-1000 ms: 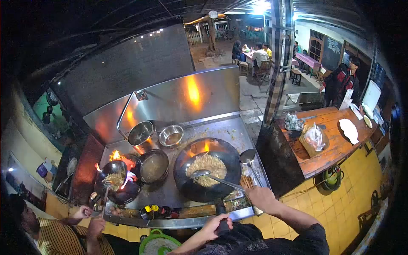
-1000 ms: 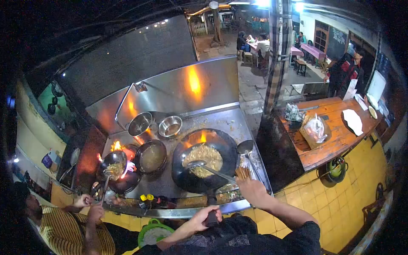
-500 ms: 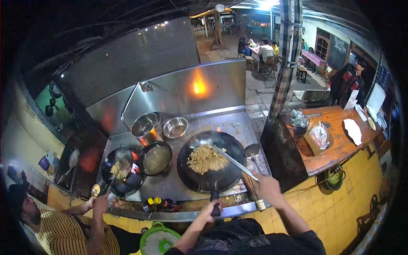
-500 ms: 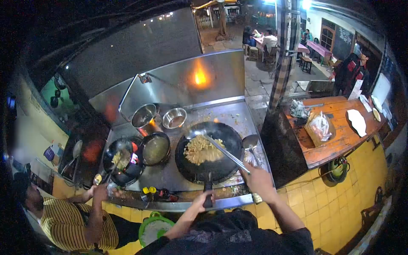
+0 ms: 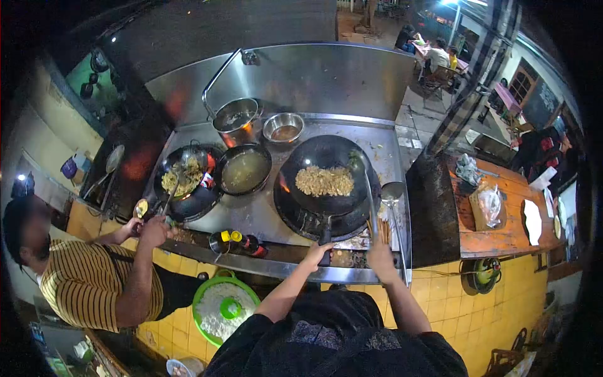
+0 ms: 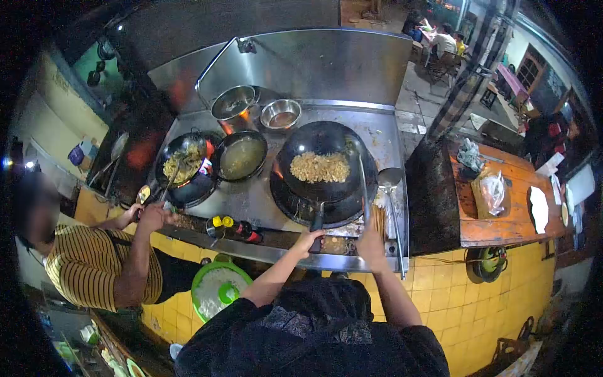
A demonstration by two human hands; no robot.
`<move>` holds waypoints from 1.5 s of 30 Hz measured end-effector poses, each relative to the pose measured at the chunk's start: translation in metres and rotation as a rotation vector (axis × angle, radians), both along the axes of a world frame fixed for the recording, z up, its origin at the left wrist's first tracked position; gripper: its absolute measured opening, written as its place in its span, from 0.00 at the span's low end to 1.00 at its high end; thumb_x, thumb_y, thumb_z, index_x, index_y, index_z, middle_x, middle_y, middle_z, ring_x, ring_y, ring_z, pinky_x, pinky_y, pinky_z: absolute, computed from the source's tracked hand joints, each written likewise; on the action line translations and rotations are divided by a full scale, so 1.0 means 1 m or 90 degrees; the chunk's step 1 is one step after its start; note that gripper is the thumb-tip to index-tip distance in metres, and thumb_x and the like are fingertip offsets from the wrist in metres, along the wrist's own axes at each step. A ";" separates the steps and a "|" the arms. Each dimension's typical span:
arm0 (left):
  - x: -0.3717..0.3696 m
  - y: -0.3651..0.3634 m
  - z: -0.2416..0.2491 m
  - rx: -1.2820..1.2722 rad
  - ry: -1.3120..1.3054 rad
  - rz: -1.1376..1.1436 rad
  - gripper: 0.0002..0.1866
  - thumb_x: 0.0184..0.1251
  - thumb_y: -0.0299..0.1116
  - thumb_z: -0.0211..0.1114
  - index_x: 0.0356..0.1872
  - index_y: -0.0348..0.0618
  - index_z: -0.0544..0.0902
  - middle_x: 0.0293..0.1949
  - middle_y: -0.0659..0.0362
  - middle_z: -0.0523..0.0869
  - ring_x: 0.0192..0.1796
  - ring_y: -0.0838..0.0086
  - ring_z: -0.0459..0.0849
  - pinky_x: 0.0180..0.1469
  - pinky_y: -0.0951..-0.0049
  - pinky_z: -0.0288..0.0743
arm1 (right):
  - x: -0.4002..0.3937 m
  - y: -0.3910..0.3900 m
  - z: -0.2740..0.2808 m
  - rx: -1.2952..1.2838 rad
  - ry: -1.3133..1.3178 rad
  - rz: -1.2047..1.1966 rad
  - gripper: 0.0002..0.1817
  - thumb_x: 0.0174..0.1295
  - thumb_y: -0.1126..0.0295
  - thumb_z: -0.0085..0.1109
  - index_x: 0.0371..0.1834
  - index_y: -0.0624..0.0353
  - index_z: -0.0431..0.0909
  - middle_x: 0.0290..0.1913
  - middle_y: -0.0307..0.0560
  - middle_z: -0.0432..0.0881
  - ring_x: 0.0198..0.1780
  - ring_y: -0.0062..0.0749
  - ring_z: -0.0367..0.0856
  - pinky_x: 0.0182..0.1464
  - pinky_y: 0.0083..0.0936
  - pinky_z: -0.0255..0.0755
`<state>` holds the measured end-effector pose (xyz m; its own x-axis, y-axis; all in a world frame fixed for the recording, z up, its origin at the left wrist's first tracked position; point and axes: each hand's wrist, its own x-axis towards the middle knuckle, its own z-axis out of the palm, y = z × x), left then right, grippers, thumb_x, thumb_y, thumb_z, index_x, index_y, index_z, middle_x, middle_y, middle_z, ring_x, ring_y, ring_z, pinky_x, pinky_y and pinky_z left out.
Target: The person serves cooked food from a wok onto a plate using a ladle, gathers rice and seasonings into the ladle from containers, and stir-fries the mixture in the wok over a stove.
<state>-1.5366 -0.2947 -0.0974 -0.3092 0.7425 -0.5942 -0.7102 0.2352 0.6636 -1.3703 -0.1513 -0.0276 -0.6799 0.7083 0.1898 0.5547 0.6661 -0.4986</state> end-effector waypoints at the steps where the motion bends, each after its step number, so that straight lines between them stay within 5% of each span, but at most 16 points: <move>1: 0.000 0.002 0.003 0.002 -0.009 -0.001 0.08 0.63 0.32 0.63 0.28 0.41 0.76 0.20 0.60 0.78 0.20 0.74 0.78 0.23 0.72 0.74 | -0.005 0.004 -0.002 -0.068 -0.017 0.026 0.26 0.62 0.72 0.48 0.65 0.60 0.60 0.28 0.69 0.80 0.32 0.65 0.80 0.34 0.54 0.74; 6: 0.001 0.001 0.006 -0.003 0.010 0.028 0.07 0.64 0.31 0.62 0.28 0.40 0.76 0.19 0.59 0.78 0.19 0.73 0.78 0.21 0.73 0.74 | -0.021 0.023 0.083 -0.501 -0.048 0.140 0.27 0.63 0.66 0.54 0.63 0.66 0.65 0.33 0.69 0.81 0.37 0.68 0.79 0.41 0.54 0.73; 9: -0.005 0.003 -0.018 0.000 -0.001 0.014 0.08 0.62 0.32 0.63 0.30 0.39 0.77 0.20 0.58 0.79 0.19 0.73 0.78 0.23 0.71 0.75 | -0.001 0.025 0.072 -0.127 -0.095 0.186 0.27 0.64 0.62 0.53 0.63 0.66 0.66 0.40 0.69 0.81 0.42 0.66 0.79 0.49 0.49 0.72; 13: -0.007 0.003 -0.019 -0.022 -0.002 -0.005 0.08 0.62 0.33 0.63 0.30 0.38 0.77 0.21 0.58 0.79 0.20 0.73 0.79 0.24 0.70 0.76 | -0.013 0.058 0.045 -0.208 -0.232 0.198 0.27 0.64 0.59 0.52 0.61 0.66 0.67 0.46 0.69 0.79 0.49 0.62 0.78 0.53 0.47 0.71; 17: -0.009 0.003 -0.022 0.030 -0.029 0.015 0.08 0.62 0.32 0.65 0.30 0.38 0.76 0.23 0.58 0.80 0.21 0.74 0.79 0.24 0.71 0.76 | -0.059 0.028 -0.033 -0.092 -0.253 0.024 0.26 0.63 0.53 0.51 0.60 0.57 0.71 0.37 0.66 0.82 0.38 0.56 0.83 0.42 0.46 0.76; 18: -0.009 0.002 -0.024 0.051 -0.040 0.012 0.08 0.62 0.31 0.65 0.30 0.38 0.76 0.24 0.58 0.80 0.21 0.74 0.79 0.23 0.71 0.76 | -0.053 0.037 -0.053 -0.069 -0.221 0.090 0.25 0.67 0.57 0.48 0.66 0.53 0.66 0.44 0.67 0.81 0.46 0.58 0.81 0.50 0.46 0.74; 22: -0.008 0.003 -0.008 -0.003 0.003 -0.008 0.09 0.62 0.34 0.63 0.27 0.39 0.79 0.21 0.58 0.80 0.20 0.74 0.78 0.24 0.71 0.75 | -0.012 0.084 0.148 -0.307 -0.437 0.164 0.24 0.67 0.57 0.49 0.65 0.51 0.68 0.40 0.63 0.83 0.38 0.50 0.84 0.42 0.45 0.78; 27: -0.018 0.008 0.003 -0.023 -0.015 -0.096 0.09 0.61 0.35 0.63 0.27 0.40 0.80 0.20 0.59 0.80 0.19 0.74 0.78 0.23 0.72 0.74 | -0.041 0.090 -0.072 0.071 -0.385 0.056 0.24 0.66 0.57 0.46 0.61 0.58 0.69 0.46 0.62 0.82 0.49 0.53 0.81 0.53 0.43 0.74; 30: 0.002 0.022 -0.004 -0.054 -0.234 0.016 0.09 0.61 0.38 0.64 0.30 0.43 0.83 0.24 0.58 0.83 0.21 0.71 0.80 0.25 0.70 0.77 | -0.026 0.055 0.040 -0.269 -0.335 0.174 0.24 0.66 0.57 0.49 0.64 0.49 0.69 0.41 0.64 0.82 0.35 0.51 0.85 0.42 0.43 0.77; 31: 0.024 0.020 0.096 -0.102 -0.211 0.097 0.08 0.63 0.37 0.64 0.31 0.45 0.84 0.27 0.59 0.83 0.24 0.70 0.82 0.28 0.68 0.79 | -0.005 0.053 0.086 -0.176 -0.307 0.211 0.25 0.65 0.57 0.49 0.65 0.49 0.68 0.46 0.66 0.81 0.42 0.57 0.82 0.50 0.44 0.73; 32: 0.044 0.013 0.138 -0.019 -0.107 0.107 0.08 0.65 0.36 0.61 0.30 0.45 0.82 0.28 0.59 0.83 0.27 0.69 0.83 0.31 0.65 0.80 | 0.009 0.040 0.151 -0.126 -0.343 0.214 0.25 0.64 0.57 0.50 0.65 0.47 0.68 0.43 0.68 0.81 0.41 0.60 0.81 0.49 0.47 0.73; 33: 0.045 0.016 0.137 0.187 -0.269 0.082 0.10 0.67 0.37 0.59 0.30 0.45 0.79 0.26 0.58 0.83 0.25 0.68 0.82 0.32 0.66 0.79 | 0.014 0.029 0.194 -0.052 -0.467 0.148 0.27 0.62 0.59 0.54 0.66 0.42 0.68 0.37 0.68 0.80 0.41 0.60 0.81 0.46 0.49 0.74; 35: 0.045 -0.004 0.214 0.101 -0.265 0.014 0.10 0.66 0.35 0.60 0.27 0.41 0.76 0.20 0.58 0.79 0.21 0.72 0.78 0.28 0.72 0.76 | 0.037 0.028 0.196 0.079 -0.444 0.192 0.30 0.56 0.65 0.60 0.66 0.40 0.68 0.30 0.66 0.79 0.38 0.59 0.81 0.41 0.50 0.75; 39: 0.003 -0.010 0.156 0.147 -0.475 -0.052 0.08 0.67 0.35 0.60 0.31 0.43 0.74 0.21 0.62 0.77 0.23 0.77 0.77 0.27 0.77 0.75 | 0.062 0.019 0.182 0.068 -0.319 0.310 0.31 0.54 0.71 0.61 0.65 0.44 0.69 0.29 0.64 0.80 0.34 0.59 0.80 0.38 0.50 0.74; 41: 0.025 -0.016 0.159 0.009 -0.261 0.075 0.09 0.67 0.36 0.60 0.30 0.45 0.75 0.22 0.62 0.77 0.22 0.76 0.76 0.26 0.76 0.74 | 0.068 0.011 0.173 0.101 -0.345 0.283 0.31 0.56 0.71 0.57 0.66 0.46 0.67 0.28 0.56 0.80 0.32 0.55 0.81 0.37 0.46 0.76; 45: 0.074 -0.038 0.181 -0.035 -0.277 -0.078 0.08 0.66 0.35 0.60 0.28 0.44 0.77 0.20 0.61 0.79 0.20 0.73 0.78 0.24 0.70 0.75 | 0.055 -0.010 0.170 0.101 -0.343 0.209 0.28 0.59 0.76 0.46 0.66 0.47 0.68 0.30 0.63 0.80 0.31 0.58 0.82 0.33 0.45 0.78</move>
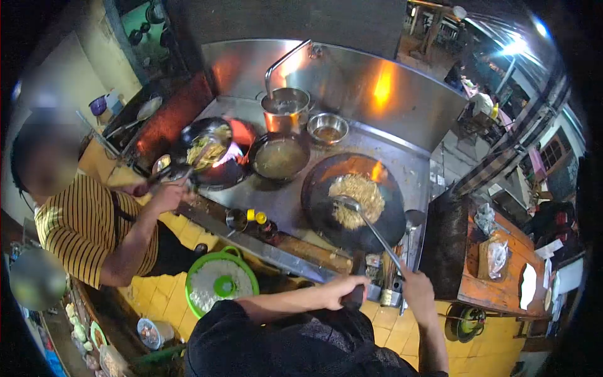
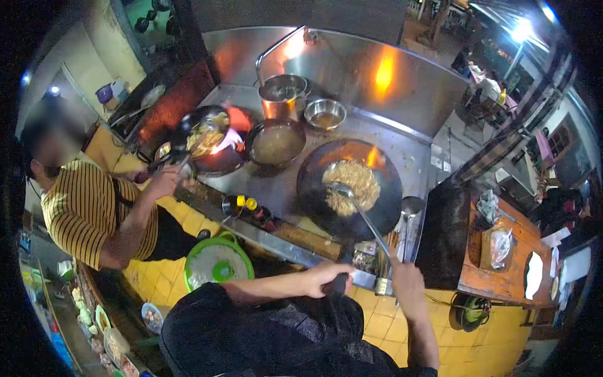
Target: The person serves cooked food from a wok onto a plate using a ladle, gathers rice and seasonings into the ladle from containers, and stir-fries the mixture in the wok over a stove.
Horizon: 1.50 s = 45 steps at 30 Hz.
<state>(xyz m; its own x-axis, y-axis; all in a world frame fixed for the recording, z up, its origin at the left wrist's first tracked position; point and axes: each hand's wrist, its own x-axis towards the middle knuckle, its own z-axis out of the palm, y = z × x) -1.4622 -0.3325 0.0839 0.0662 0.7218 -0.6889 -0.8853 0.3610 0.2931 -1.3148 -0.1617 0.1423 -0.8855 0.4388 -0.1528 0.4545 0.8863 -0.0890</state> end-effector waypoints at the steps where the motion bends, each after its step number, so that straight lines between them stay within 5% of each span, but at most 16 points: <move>1: -0.011 0.002 0.003 0.019 0.018 -0.020 0.08 0.65 0.34 0.60 0.28 0.44 0.77 0.21 0.61 0.79 0.20 0.73 0.78 0.25 0.70 0.75 | -0.003 0.002 -0.005 -0.003 0.012 0.012 0.28 0.59 0.76 0.45 0.66 0.49 0.68 0.30 0.63 0.80 0.32 0.58 0.82 0.32 0.45 0.78; 5: -0.073 0.029 -0.068 0.042 -0.129 0.065 0.09 0.65 0.35 0.61 0.27 0.44 0.76 0.20 0.63 0.79 0.22 0.76 0.78 0.27 0.73 0.76 | -0.004 0.011 -0.041 -0.036 -0.041 -0.076 0.32 0.52 0.74 0.57 0.65 0.48 0.69 0.28 0.62 0.78 0.33 0.57 0.80 0.36 0.48 0.75; 6: -0.065 0.030 -0.088 0.025 0.067 0.108 0.10 0.65 0.36 0.61 0.27 0.43 0.75 0.19 0.62 0.78 0.22 0.75 0.78 0.28 0.73 0.75 | -0.002 0.013 -0.056 0.000 -0.014 -0.089 0.31 0.53 0.74 0.57 0.65 0.47 0.69 0.28 0.62 0.78 0.33 0.56 0.80 0.36 0.47 0.75; 8: -0.029 0.007 -0.052 0.103 0.090 0.060 0.12 0.67 0.37 0.60 0.27 0.42 0.75 0.20 0.59 0.78 0.21 0.74 0.77 0.28 0.74 0.75 | -0.006 0.027 -0.074 0.085 0.052 -0.105 0.31 0.54 0.73 0.57 0.65 0.46 0.69 0.29 0.61 0.79 0.33 0.56 0.80 0.36 0.46 0.75; 10: -0.007 -0.015 0.005 -0.003 0.049 -0.013 0.11 0.68 0.37 0.59 0.31 0.39 0.76 0.22 0.57 0.78 0.23 0.73 0.78 0.29 0.74 0.75 | -0.004 0.022 -0.027 0.025 0.063 -0.156 0.29 0.56 0.72 0.56 0.65 0.44 0.70 0.30 0.59 0.79 0.34 0.55 0.80 0.36 0.45 0.75; 12: -0.011 -0.016 -0.012 -0.011 -0.004 0.002 0.08 0.66 0.34 0.60 0.32 0.40 0.76 0.23 0.60 0.79 0.22 0.74 0.79 0.26 0.69 0.78 | 0.002 0.019 0.001 -0.021 0.098 -0.187 0.29 0.57 0.72 0.55 0.65 0.41 0.70 0.31 0.58 0.80 0.34 0.55 0.80 0.36 0.45 0.75; 17: -0.073 0.024 -0.188 0.116 0.208 0.068 0.08 0.66 0.31 0.59 0.28 0.38 0.75 0.21 0.59 0.76 0.20 0.73 0.77 0.24 0.70 0.74 | -0.014 -0.008 -0.038 -0.066 0.171 -0.260 0.33 0.58 0.75 0.53 0.69 0.38 0.64 0.34 0.59 0.80 0.35 0.57 0.81 0.36 0.46 0.74; 20: -0.081 0.033 -0.178 0.076 0.259 0.057 0.10 0.67 0.34 0.59 0.31 0.38 0.75 0.22 0.60 0.77 0.21 0.73 0.77 0.24 0.71 0.74 | -0.047 0.007 -0.151 0.025 0.284 -0.181 0.34 0.57 0.74 0.53 0.71 0.45 0.61 0.34 0.63 0.80 0.34 0.59 0.81 0.38 0.48 0.75; 23: -0.084 0.033 -0.190 0.073 0.273 0.052 0.09 0.66 0.34 0.61 0.32 0.38 0.75 0.22 0.59 0.78 0.21 0.73 0.78 0.24 0.70 0.75 | -0.059 0.016 -0.197 -0.010 0.104 -0.270 0.26 0.60 0.73 0.48 0.65 0.51 0.69 0.37 0.66 0.80 0.36 0.59 0.82 0.39 0.47 0.77; 26: -0.084 0.032 -0.185 0.040 0.231 0.066 0.09 0.66 0.34 0.61 0.33 0.39 0.76 0.23 0.59 0.78 0.21 0.74 0.78 0.24 0.70 0.76 | -0.042 0.000 -0.118 -0.082 0.166 -0.282 0.28 0.58 0.74 0.48 0.66 0.51 0.68 0.34 0.63 0.82 0.35 0.60 0.82 0.39 0.46 0.78; 31: -0.084 0.030 -0.178 0.066 0.220 0.058 0.11 0.65 0.37 0.64 0.32 0.40 0.76 0.22 0.61 0.78 0.21 0.74 0.78 0.24 0.72 0.75 | -0.052 -0.036 -0.163 -0.259 0.228 -0.438 0.32 0.58 0.73 0.49 0.67 0.70 0.56 0.30 0.74 0.79 0.33 0.64 0.81 0.40 0.52 0.76; 35: -0.086 0.028 -0.193 0.057 0.190 0.029 0.11 0.64 0.37 0.65 0.30 0.41 0.75 0.21 0.61 0.78 0.22 0.74 0.79 0.24 0.72 0.75 | -0.063 -0.016 -0.179 -0.362 0.355 -0.234 0.30 0.59 0.67 0.58 0.65 0.66 0.64 0.32 0.67 0.81 0.33 0.55 0.83 0.38 0.42 0.74; 37: -0.090 0.029 -0.181 0.008 0.224 0.025 0.12 0.64 0.38 0.66 0.29 0.43 0.75 0.21 0.61 0.78 0.22 0.74 0.79 0.26 0.71 0.77 | -0.062 -0.016 -0.112 -0.446 0.314 -0.233 0.27 0.57 0.64 0.60 0.60 0.63 0.70 0.32 0.66 0.81 0.37 0.54 0.82 0.42 0.37 0.74; 40: -0.093 0.026 -0.190 0.087 0.270 0.031 0.12 0.63 0.38 0.67 0.32 0.42 0.75 0.23 0.61 0.79 0.23 0.74 0.80 0.27 0.70 0.78 | -0.046 -0.019 -0.098 -0.316 0.336 -0.144 0.26 0.59 0.63 0.58 0.60 0.62 0.70 0.34 0.65 0.81 0.38 0.54 0.83 0.42 0.39 0.74; 44: -0.093 0.024 -0.201 0.126 0.202 0.047 0.11 0.64 0.35 0.66 0.35 0.41 0.74 0.26 0.60 0.79 0.25 0.75 0.80 0.27 0.71 0.78 | -0.081 -0.004 -0.066 -0.369 -0.005 -0.344 0.26 0.63 0.61 0.54 0.63 0.62 0.69 0.40 0.64 0.83 0.42 0.53 0.83 0.46 0.41 0.74; 45: -0.096 0.027 -0.199 0.120 0.207 0.041 0.10 0.65 0.34 0.65 0.35 0.41 0.74 0.25 0.60 0.79 0.25 0.74 0.80 0.27 0.71 0.78 | -0.085 0.012 -0.143 -0.177 0.134 -0.241 0.25 0.64 0.59 0.52 0.61 0.62 0.70 0.41 0.66 0.82 0.45 0.57 0.81 0.49 0.46 0.73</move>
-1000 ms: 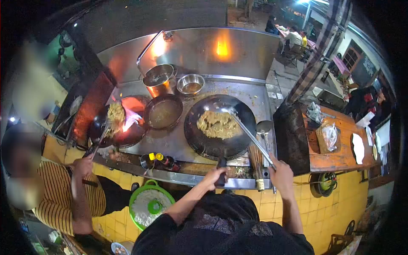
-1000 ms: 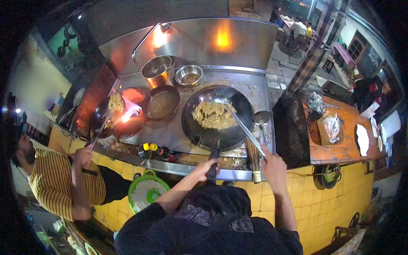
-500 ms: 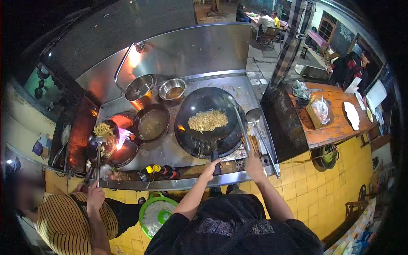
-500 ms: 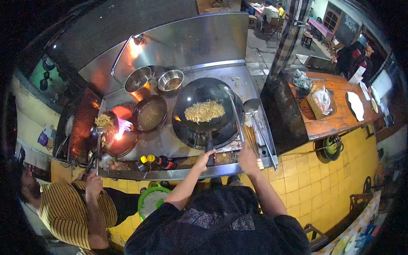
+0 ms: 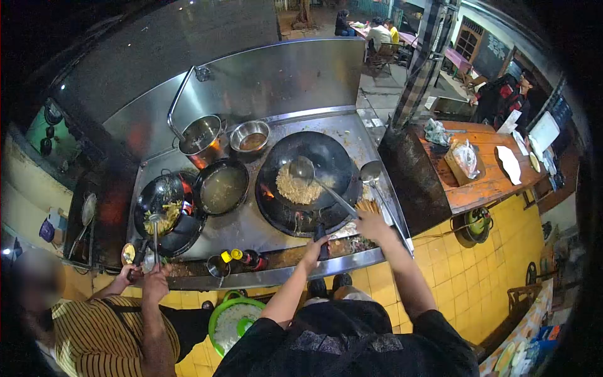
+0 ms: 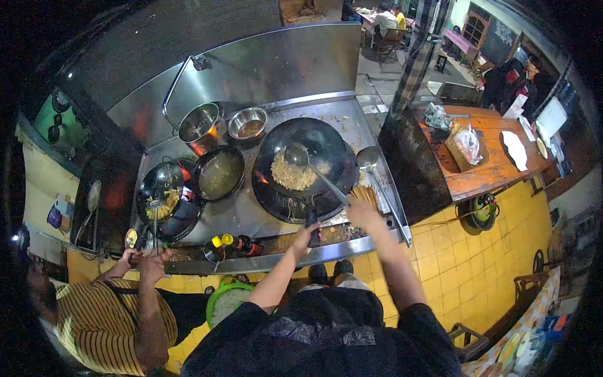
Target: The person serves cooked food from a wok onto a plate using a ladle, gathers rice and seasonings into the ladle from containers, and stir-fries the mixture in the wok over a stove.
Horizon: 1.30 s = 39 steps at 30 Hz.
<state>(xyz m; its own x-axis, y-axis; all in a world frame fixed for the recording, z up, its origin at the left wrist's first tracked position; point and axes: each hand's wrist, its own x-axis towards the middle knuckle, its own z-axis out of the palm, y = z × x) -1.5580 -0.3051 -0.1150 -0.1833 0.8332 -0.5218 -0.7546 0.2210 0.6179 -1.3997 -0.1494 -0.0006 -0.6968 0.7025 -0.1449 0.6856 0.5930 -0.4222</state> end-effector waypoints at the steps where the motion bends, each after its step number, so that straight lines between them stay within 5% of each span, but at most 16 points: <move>1: -0.002 0.001 0.002 -0.009 0.003 -0.003 0.09 0.65 0.34 0.64 0.35 0.41 0.74 0.25 0.60 0.79 0.25 0.74 0.80 0.27 0.70 0.78 | -0.015 -0.003 -0.026 0.050 -0.013 -0.012 0.25 0.64 0.59 0.51 0.61 0.61 0.71 0.41 0.66 0.82 0.45 0.58 0.81 0.49 0.46 0.73; 3: 0.001 -0.008 -0.001 -0.016 -0.007 -0.010 0.08 0.65 0.32 0.64 0.35 0.41 0.74 0.26 0.60 0.78 0.26 0.74 0.80 0.28 0.70 0.78 | -0.044 -0.029 -0.052 0.137 -0.042 -0.039 0.23 0.64 0.59 0.51 0.59 0.60 0.72 0.42 0.66 0.81 0.46 0.58 0.81 0.49 0.46 0.72; 4: -0.001 -0.007 -0.003 -0.006 -0.014 -0.015 0.08 0.66 0.32 0.64 0.35 0.40 0.74 0.26 0.60 0.79 0.26 0.74 0.80 0.28 0.70 0.79 | -0.039 -0.028 -0.032 -0.037 0.018 -0.059 0.23 0.63 0.60 0.51 0.57 0.63 0.73 0.42 0.67 0.81 0.48 0.58 0.80 0.50 0.47 0.72; 7: -0.006 -0.002 -0.004 -0.010 -0.044 -0.011 0.07 0.66 0.31 0.63 0.33 0.39 0.75 0.26 0.59 0.79 0.27 0.72 0.80 0.30 0.70 0.80 | 0.009 0.023 0.072 -0.187 -0.136 0.102 0.26 0.64 0.58 0.50 0.57 0.71 0.72 0.37 0.67 0.82 0.41 0.63 0.81 0.48 0.45 0.75; 10: -0.006 0.000 0.010 -0.017 -0.129 -0.011 0.06 0.66 0.30 0.61 0.35 0.38 0.77 0.25 0.58 0.79 0.26 0.70 0.81 0.32 0.69 0.81 | 0.007 0.029 0.096 -0.065 -0.143 0.020 0.24 0.64 0.57 0.48 0.52 0.67 0.75 0.39 0.70 0.81 0.43 0.63 0.81 0.48 0.46 0.75; 14: -0.015 0.008 0.024 -0.031 -0.051 -0.122 0.08 0.67 0.32 0.56 0.31 0.39 0.78 0.24 0.56 0.79 0.23 0.69 0.79 0.30 0.69 0.78 | -0.036 -0.014 -0.013 0.009 -0.062 -0.157 0.21 0.65 0.57 0.47 0.55 0.57 0.73 0.37 0.65 0.82 0.41 0.58 0.82 0.41 0.45 0.76; 17: 0.017 0.016 0.089 -0.220 -0.110 0.043 0.11 0.68 0.33 0.56 0.26 0.41 0.75 0.23 0.57 0.78 0.24 0.70 0.77 0.29 0.71 0.75 | -0.007 -0.031 0.135 -0.279 -0.144 -0.019 0.23 0.65 0.57 0.50 0.60 0.54 0.70 0.28 0.58 0.82 0.29 0.54 0.82 0.31 0.46 0.76; 19: 0.034 0.004 0.149 -0.032 -0.272 0.060 0.14 0.70 0.36 0.55 0.24 0.42 0.73 0.22 0.57 0.76 0.26 0.71 0.76 0.31 0.73 0.73 | 0.031 -0.032 0.167 0.105 -0.158 0.117 0.20 0.63 0.61 0.51 0.58 0.45 0.73 0.28 0.60 0.82 0.28 0.52 0.83 0.30 0.44 0.77; 21: 0.038 -0.030 0.221 0.070 -0.211 -0.090 0.12 0.69 0.34 0.57 0.25 0.41 0.73 0.23 0.59 0.75 0.30 0.71 0.77 0.37 0.73 0.74 | 0.054 -0.041 0.187 0.188 -0.212 0.148 0.22 0.59 0.64 0.53 0.59 0.45 0.74 0.25 0.57 0.82 0.27 0.51 0.83 0.31 0.43 0.77; 22: 0.036 -0.032 0.234 -0.057 -0.391 -0.057 0.08 0.66 0.31 0.60 0.28 0.41 0.74 0.24 0.60 0.76 0.31 0.72 0.77 0.38 0.73 0.75 | 0.059 -0.046 0.189 0.191 -0.214 0.144 0.23 0.58 0.65 0.54 0.59 0.46 0.74 0.25 0.56 0.82 0.27 0.51 0.83 0.31 0.44 0.77; 26: -0.007 -0.013 0.138 -0.032 -0.294 -0.120 0.09 0.65 0.34 0.63 0.29 0.43 0.74 0.23 0.61 0.77 0.27 0.74 0.77 0.32 0.71 0.76 | 0.080 -0.061 0.197 0.165 -0.156 0.161 0.24 0.56 0.68 0.53 0.59 0.46 0.75 0.24 0.55 0.81 0.27 0.50 0.83 0.30 0.45 0.77; 29: 0.030 -0.034 0.165 -0.218 -0.050 -0.062 0.12 0.66 0.39 0.59 0.27 0.43 0.76 0.22 0.61 0.78 0.25 0.73 0.78 0.29 0.73 0.74 | 0.092 -0.056 0.166 0.175 -0.106 0.186 0.25 0.58 0.71 0.50 0.62 0.47 0.73 0.24 0.54 0.81 0.27 0.50 0.83 0.29 0.45 0.77; 34: 0.057 -0.046 0.189 -0.069 -0.143 -0.188 0.12 0.65 0.37 0.58 0.23 0.44 0.75 0.20 0.60 0.77 0.24 0.72 0.77 0.31 0.72 0.74 | 0.102 -0.048 0.138 0.139 -0.070 0.168 0.28 0.55 0.73 0.51 0.64 0.53 0.70 0.27 0.56 0.81 0.33 0.52 0.83 0.35 0.44 0.77; 38: 0.030 -0.011 0.119 -0.057 -0.086 -0.013 0.10 0.64 0.37 0.60 0.26 0.45 0.73 0.20 0.62 0.75 0.24 0.76 0.76 0.29 0.77 0.73 | 0.107 -0.045 0.142 0.113 -0.118 0.139 0.28 0.57 0.73 0.48 0.65 0.53 0.69 0.27 0.58 0.81 0.34 0.53 0.83 0.36 0.43 0.78; 39: 0.045 -0.016 0.119 -0.123 -0.139 0.040 0.07 0.64 0.29 0.60 0.30 0.40 0.72 0.23 0.60 0.75 0.25 0.75 0.76 0.30 0.76 0.74 | 0.105 -0.047 0.141 0.104 -0.144 0.110 0.27 0.58 0.73 0.47 0.65 0.53 0.70 0.28 0.59 0.81 0.34 0.54 0.83 0.37 0.43 0.78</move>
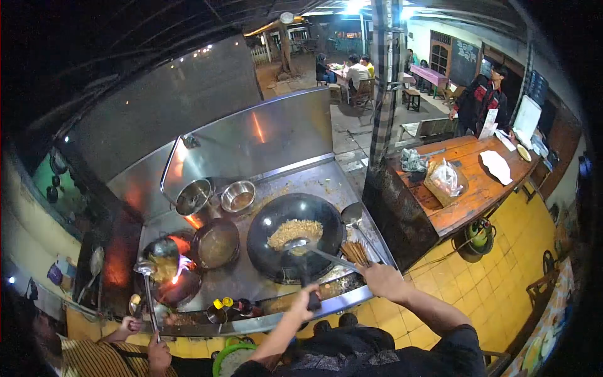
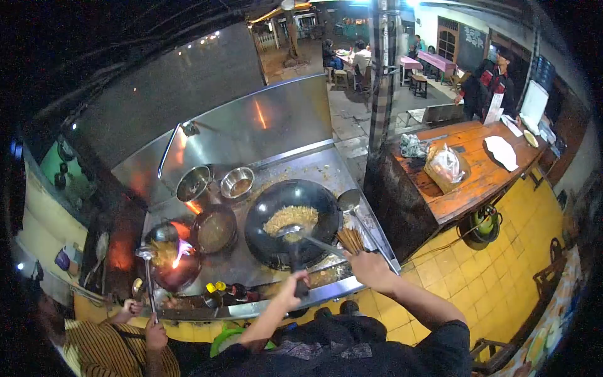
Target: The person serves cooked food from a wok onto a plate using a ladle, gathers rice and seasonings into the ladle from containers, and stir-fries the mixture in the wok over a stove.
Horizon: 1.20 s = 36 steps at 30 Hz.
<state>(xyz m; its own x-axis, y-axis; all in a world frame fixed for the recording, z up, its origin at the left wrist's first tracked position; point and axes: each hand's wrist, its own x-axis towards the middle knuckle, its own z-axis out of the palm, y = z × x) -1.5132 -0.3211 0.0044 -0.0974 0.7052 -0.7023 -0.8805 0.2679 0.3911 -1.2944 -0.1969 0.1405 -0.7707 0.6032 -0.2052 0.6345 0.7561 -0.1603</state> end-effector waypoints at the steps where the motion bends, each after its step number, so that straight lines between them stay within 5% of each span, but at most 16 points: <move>1: 0.017 -0.014 0.012 0.038 0.042 -0.088 0.07 0.64 0.29 0.60 0.30 0.40 0.72 0.24 0.59 0.76 0.25 0.74 0.76 0.31 0.74 0.74 | 0.001 0.003 -0.005 -0.009 0.010 -0.024 0.27 0.58 0.73 0.46 0.65 0.54 0.69 0.28 0.60 0.81 0.34 0.54 0.83 0.36 0.43 0.78; 2: 0.034 -0.028 0.028 0.076 0.082 -0.174 0.07 0.65 0.29 0.60 0.30 0.40 0.72 0.25 0.58 0.77 0.25 0.74 0.76 0.31 0.72 0.74 | 0.004 0.010 -0.012 -0.007 0.053 -0.010 0.26 0.59 0.73 0.46 0.64 0.55 0.70 0.29 0.60 0.82 0.33 0.52 0.83 0.36 0.43 0.77; 5: 0.038 -0.030 0.038 -0.028 -0.195 -0.166 0.09 0.67 0.33 0.59 0.28 0.42 0.72 0.25 0.59 0.76 0.28 0.73 0.77 0.35 0.71 0.74 | 0.016 0.025 -0.025 -0.015 0.150 0.103 0.23 0.60 0.74 0.44 0.61 0.57 0.72 0.32 0.56 0.82 0.31 0.49 0.82 0.35 0.41 0.77; 6: 0.031 -0.021 0.076 0.044 0.150 -0.256 0.10 0.67 0.34 0.60 0.29 0.43 0.71 0.23 0.61 0.74 0.29 0.74 0.77 0.35 0.71 0.74 | 0.017 0.029 -0.029 0.010 0.149 0.124 0.23 0.60 0.74 0.45 0.61 0.57 0.72 0.32 0.56 0.82 0.31 0.49 0.82 0.35 0.41 0.77; 8: -0.009 0.004 0.010 0.091 0.034 -0.116 0.11 0.67 0.35 0.60 0.26 0.43 0.71 0.23 0.61 0.75 0.27 0.75 0.76 0.34 0.72 0.73 | 0.026 0.032 -0.048 0.047 0.130 0.166 0.23 0.60 0.73 0.45 0.60 0.56 0.72 0.33 0.54 0.82 0.31 0.49 0.82 0.34 0.41 0.77; 11: 0.013 0.004 0.016 -0.008 -0.066 -0.036 0.12 0.65 0.35 0.60 0.24 0.44 0.72 0.22 0.60 0.76 0.26 0.74 0.76 0.33 0.74 0.73 | 0.014 0.031 -0.060 0.051 0.054 -0.002 0.22 0.63 0.69 0.43 0.62 0.50 0.71 0.33 0.59 0.82 0.34 0.52 0.83 0.34 0.43 0.78; 13: 0.048 -0.019 0.084 0.030 -0.001 -0.159 0.11 0.63 0.32 0.61 0.23 0.42 0.72 0.21 0.59 0.76 0.25 0.73 0.76 0.34 0.71 0.74 | 0.007 0.046 -0.039 -0.013 0.022 -0.107 0.23 0.64 0.66 0.45 0.63 0.39 0.70 0.36 0.60 0.82 0.35 0.54 0.84 0.37 0.46 0.78; 14: 0.049 -0.029 0.058 0.036 0.054 -0.213 0.12 0.69 0.38 0.55 0.29 0.41 0.73 0.21 0.57 0.77 0.25 0.70 0.77 0.34 0.69 0.75 | 0.011 0.043 -0.024 -0.024 0.040 -0.105 0.24 0.63 0.65 0.46 0.64 0.37 0.70 0.36 0.59 0.81 0.35 0.55 0.84 0.38 0.46 0.78; 16: 0.040 -0.024 0.045 -0.047 -0.201 -0.102 0.13 0.70 0.38 0.55 0.28 0.41 0.73 0.22 0.57 0.78 0.25 0.69 0.78 0.35 0.69 0.76 | 0.025 0.045 0.005 -0.035 0.073 -0.095 0.26 0.61 0.64 0.49 0.66 0.34 0.68 0.36 0.59 0.81 0.36 0.55 0.83 0.40 0.46 0.78; 18: 0.019 -0.010 0.002 0.025 0.068 -0.113 0.10 0.66 0.34 0.58 0.28 0.40 0.74 0.21 0.57 0.76 0.24 0.69 0.78 0.32 0.69 0.75 | 0.022 0.038 0.002 -0.039 0.126 -0.158 0.28 0.61 0.63 0.51 0.67 0.32 0.66 0.37 0.58 0.80 0.37 0.55 0.82 0.39 0.46 0.77; 20: -0.002 0.005 -0.055 0.069 0.083 -0.070 0.09 0.64 0.33 0.60 0.29 0.37 0.75 0.21 0.58 0.77 0.23 0.70 0.78 0.26 0.69 0.74 | 0.007 0.032 -0.022 -0.030 0.189 -0.199 0.26 0.63 0.62 0.48 0.66 0.29 0.66 0.38 0.59 0.80 0.39 0.56 0.82 0.40 0.46 0.77; 23: -0.030 0.028 -0.123 0.071 0.169 -0.041 0.07 0.66 0.32 0.60 0.31 0.41 0.75 0.22 0.60 0.76 0.22 0.73 0.77 0.26 0.73 0.73 | -0.033 0.033 -0.109 -0.012 0.207 -0.191 0.25 0.65 0.65 0.45 0.68 0.43 0.65 0.42 0.57 0.79 0.38 0.54 0.82 0.41 0.44 0.77; 26: -0.022 0.034 -0.104 0.030 0.232 -0.023 0.09 0.66 0.32 0.63 0.31 0.40 0.74 0.23 0.58 0.79 0.24 0.71 0.81 0.26 0.69 0.78 | -0.052 0.044 -0.182 0.085 0.156 -0.126 0.26 0.65 0.69 0.44 0.69 0.49 0.63 0.44 0.59 0.78 0.38 0.56 0.82 0.41 0.44 0.78; 30: -0.032 0.035 -0.162 -0.089 0.402 -0.007 0.13 0.66 0.37 0.65 0.33 0.40 0.74 0.27 0.58 0.81 0.25 0.68 0.83 0.26 0.67 0.79 | -0.053 0.050 -0.123 -0.017 0.042 -0.098 0.27 0.65 0.70 0.44 0.70 0.50 0.60 0.46 0.63 0.77 0.41 0.60 0.82 0.42 0.46 0.79; 31: -0.014 0.025 -0.093 -0.071 0.382 -0.038 0.17 0.67 0.43 0.64 0.41 0.39 0.73 0.29 0.58 0.81 0.26 0.69 0.83 0.27 0.68 0.79 | -0.049 0.052 -0.125 -0.045 0.091 -0.134 0.29 0.64 0.71 0.45 0.71 0.48 0.58 0.47 0.66 0.77 0.42 0.60 0.82 0.41 0.47 0.79; 36: 0.003 -0.025 -0.104 -0.013 0.437 -0.101 0.22 0.67 0.49 0.62 0.46 0.38 0.74 0.35 0.58 0.80 0.30 0.73 0.82 0.29 0.72 0.78 | -0.053 0.024 -0.144 -0.038 0.140 -0.257 0.30 0.60 0.72 0.48 0.69 0.62 0.58 0.45 0.70 0.78 0.40 0.60 0.83 0.41 0.47 0.78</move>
